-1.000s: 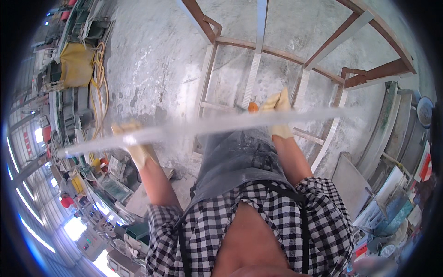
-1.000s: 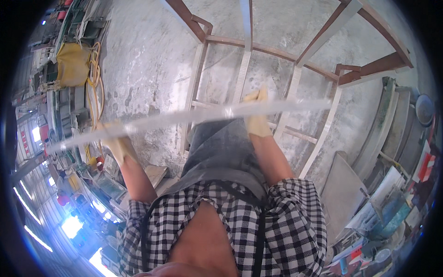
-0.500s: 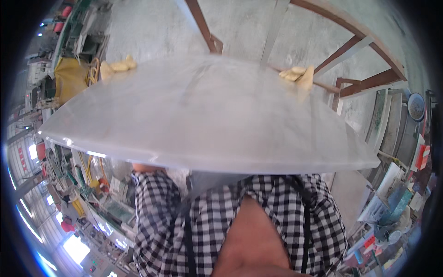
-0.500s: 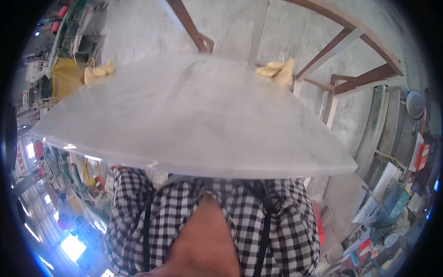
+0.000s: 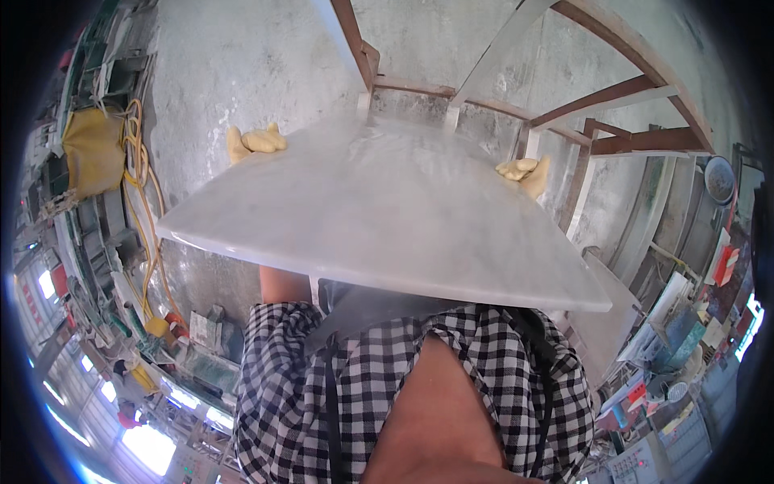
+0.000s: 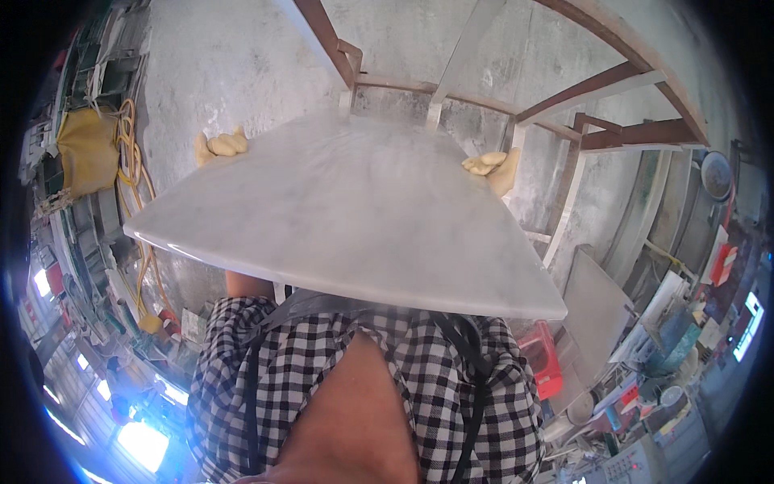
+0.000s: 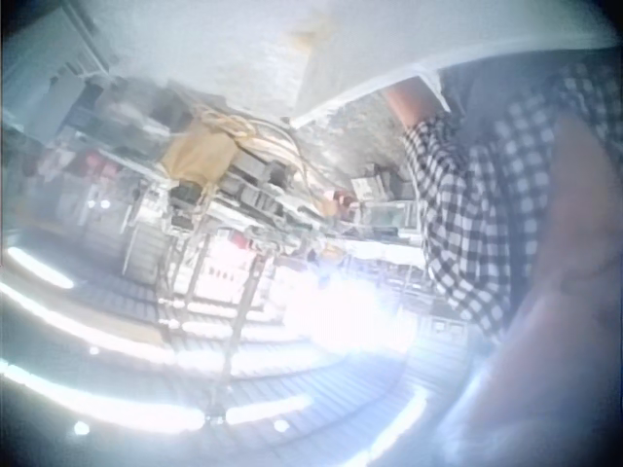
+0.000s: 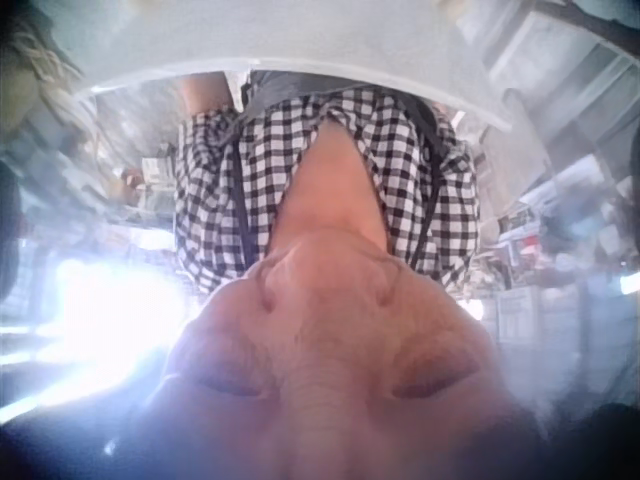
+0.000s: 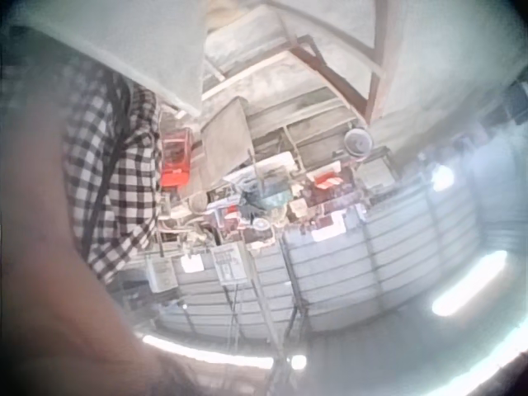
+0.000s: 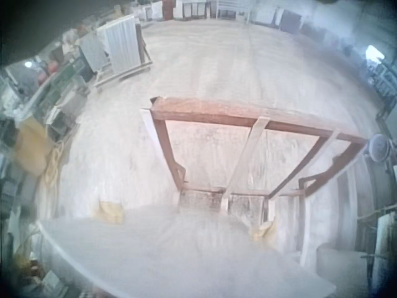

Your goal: The person repeatedly picks up large rectangular tiles from a conveyor, wipes their surfaces with gloved hands, and places them onto a nearby wooden rack. The person also adjusts tiles on the conveyor and briefly wipes the conveyor surface.

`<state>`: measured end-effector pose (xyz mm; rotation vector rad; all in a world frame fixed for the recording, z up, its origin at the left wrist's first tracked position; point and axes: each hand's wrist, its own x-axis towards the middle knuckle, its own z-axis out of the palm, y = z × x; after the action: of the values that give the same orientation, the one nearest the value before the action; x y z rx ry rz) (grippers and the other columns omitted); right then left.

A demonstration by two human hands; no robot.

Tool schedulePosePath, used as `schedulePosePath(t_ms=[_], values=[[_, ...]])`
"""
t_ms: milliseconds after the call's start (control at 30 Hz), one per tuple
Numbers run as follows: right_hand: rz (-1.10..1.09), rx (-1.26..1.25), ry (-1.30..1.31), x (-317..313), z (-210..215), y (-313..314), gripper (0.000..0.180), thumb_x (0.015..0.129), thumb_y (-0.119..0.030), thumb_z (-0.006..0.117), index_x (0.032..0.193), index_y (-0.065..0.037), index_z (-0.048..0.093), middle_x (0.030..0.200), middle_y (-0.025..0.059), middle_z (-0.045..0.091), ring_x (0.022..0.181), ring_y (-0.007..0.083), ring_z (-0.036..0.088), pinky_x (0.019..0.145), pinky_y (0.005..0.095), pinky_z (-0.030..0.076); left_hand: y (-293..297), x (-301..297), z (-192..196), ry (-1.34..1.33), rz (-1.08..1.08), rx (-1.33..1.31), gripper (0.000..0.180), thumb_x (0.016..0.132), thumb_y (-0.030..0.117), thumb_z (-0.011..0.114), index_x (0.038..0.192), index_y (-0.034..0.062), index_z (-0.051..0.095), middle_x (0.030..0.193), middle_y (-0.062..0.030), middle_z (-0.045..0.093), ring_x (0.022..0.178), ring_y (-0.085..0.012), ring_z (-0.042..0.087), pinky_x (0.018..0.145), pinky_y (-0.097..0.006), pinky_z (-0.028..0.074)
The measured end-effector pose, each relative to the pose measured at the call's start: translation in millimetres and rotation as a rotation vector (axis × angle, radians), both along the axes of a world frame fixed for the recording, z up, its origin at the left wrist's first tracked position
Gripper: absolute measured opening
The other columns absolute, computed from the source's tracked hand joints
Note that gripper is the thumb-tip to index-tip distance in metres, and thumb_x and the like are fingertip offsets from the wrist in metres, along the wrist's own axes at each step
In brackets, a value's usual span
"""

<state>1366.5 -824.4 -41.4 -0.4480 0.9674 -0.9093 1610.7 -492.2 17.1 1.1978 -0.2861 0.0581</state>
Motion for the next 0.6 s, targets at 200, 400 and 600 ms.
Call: schedulePosePath(t_ms=[200,400,600], values=[[-0.085,-0.045,-0.026,13,-17,-3,0.051,0.111,-0.045,0.046,0.075,-0.009,0.052,0.051,0.0058,0.047,0.047,0.0220,0.046,0.054,0.0385,0.050,22,18,-63,-0.147,-0.230,-0.165,0.023,0.112,0.028,0.038,0.116,0.0063,0.046,0.066,-0.0004,0.041,0.062,-0.0166,0.040,0.113,-0.051,0.035],[-0.129,-0.081,-0.003,16,-30,-11,0.045,0.110,-0.042,0.049,0.079,-0.009,0.052,0.053,0.0066,0.048,0.049,0.0233,0.049,0.055,0.0411,0.051,1,8,-97,-0.191,-0.101,-0.272,0.054,0.111,0.021,0.041,0.163,0.0115,0.031,0.065,0.0007,0.038,0.068,-0.0164,0.041,0.116,-0.051,0.033],[-0.179,-0.012,0.083,26,-35,-17,0.053,0.110,-0.046,0.047,0.070,-0.011,0.053,0.047,0.0064,0.044,0.043,0.0229,0.040,0.052,0.0426,0.046,14,31,-97,0.208,-0.161,-0.320,0.047,0.111,0.018,0.042,0.158,0.0126,0.039,0.074,0.0006,0.043,0.069,-0.0167,0.038,0.119,-0.049,0.031]])
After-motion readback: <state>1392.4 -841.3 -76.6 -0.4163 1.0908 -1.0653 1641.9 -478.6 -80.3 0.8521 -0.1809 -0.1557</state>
